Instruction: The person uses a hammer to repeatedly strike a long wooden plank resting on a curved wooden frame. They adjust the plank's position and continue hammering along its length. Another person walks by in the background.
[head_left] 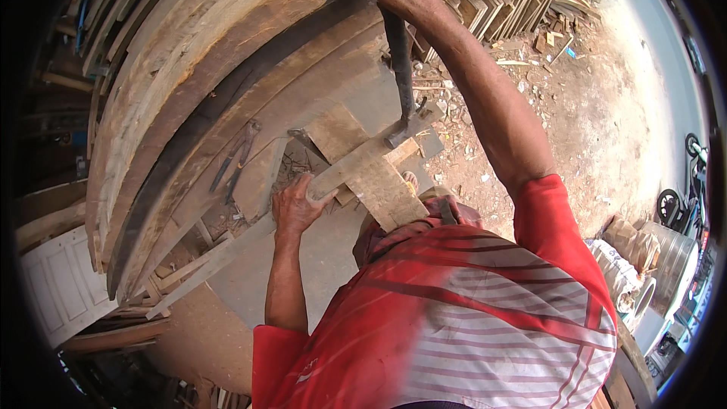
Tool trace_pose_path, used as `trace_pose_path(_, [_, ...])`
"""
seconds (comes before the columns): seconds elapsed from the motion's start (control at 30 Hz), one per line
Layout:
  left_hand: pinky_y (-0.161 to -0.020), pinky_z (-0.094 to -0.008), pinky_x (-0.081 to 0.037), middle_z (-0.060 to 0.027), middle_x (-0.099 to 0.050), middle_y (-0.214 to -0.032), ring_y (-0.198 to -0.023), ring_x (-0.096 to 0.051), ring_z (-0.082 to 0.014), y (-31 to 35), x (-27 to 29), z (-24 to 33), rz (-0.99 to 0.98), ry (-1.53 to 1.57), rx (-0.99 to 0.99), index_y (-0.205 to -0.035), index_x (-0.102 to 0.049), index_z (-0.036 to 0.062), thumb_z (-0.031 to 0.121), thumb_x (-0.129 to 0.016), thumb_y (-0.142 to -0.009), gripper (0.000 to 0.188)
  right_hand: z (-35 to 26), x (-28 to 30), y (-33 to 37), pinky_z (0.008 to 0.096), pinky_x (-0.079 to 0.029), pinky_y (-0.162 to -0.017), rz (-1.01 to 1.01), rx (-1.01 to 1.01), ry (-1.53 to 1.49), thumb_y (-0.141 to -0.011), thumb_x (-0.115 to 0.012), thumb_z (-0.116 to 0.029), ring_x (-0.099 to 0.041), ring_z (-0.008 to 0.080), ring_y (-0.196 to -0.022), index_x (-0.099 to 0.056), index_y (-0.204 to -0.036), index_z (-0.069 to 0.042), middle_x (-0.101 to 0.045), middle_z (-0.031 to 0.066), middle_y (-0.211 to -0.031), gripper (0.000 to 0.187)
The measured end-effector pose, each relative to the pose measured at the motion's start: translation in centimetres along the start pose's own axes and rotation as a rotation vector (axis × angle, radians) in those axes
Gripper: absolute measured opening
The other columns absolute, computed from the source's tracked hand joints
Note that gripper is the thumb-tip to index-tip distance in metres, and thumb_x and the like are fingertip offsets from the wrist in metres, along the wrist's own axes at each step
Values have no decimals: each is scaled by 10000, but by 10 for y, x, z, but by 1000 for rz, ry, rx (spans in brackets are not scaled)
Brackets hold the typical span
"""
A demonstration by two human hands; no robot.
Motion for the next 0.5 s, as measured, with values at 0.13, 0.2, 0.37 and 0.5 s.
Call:
trace_pose_path(0.13, [-694, -481, -568, -162, -753, -892, -810, -732, -373, -1, 2, 2, -31, -3, 7, -1031, -690, 71, 525, -884, -720, 584, -42, 8, 7, 462, -486, -691, -193, 56, -110, -1020, -598, -399, -640, 317, -728, -614, -971, 54, -616, 215, -722, 456])
trace_pose_path(0.2, [-702, -477, -573, -172, -753, -906, -815, -733, -375, -1, 4, 4, -31, -11, -2, -1041, -700, 58, 520, -886, -719, 592, -53, -1, 15, 430, -485, -661, -305, 78, -185, -1018, -617, -366, -614, 248, -686, -608, -931, 40, -586, 159, -675, 415])
trace_pose_path(0.37, [-703, -471, -574, -189, -753, -923, -822, -733, -381, -3, 6, 6, -23, 21, -22, -1077, -715, 26, 525, -886, -715, 640, -90, -51, 74, 442, -556, -618, -521, 274, -252, -1002, -670, -387, -708, 312, -664, -640, -950, 33, -670, 206, -689, 423])
trace_pose_path(0.5, [-719, -477, -574, -182, -751, -895, -816, -733, -384, 0, 8, 8, -17, -50, -9, -1089, -719, 40, 537, -880, -720, 639, -111, -94, 128, 488, -549, -642, -825, 295, -242, -1008, -653, -363, -706, 411, -711, -596, -1045, 41, -669, 226, -707, 409])
Point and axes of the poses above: each hand's wrist, its own y-axis away from the middle knuckle, its own x-axis out of the back of the hand, z = x × y, the point moved 6 cm from there along -y, towards the middle knuckle
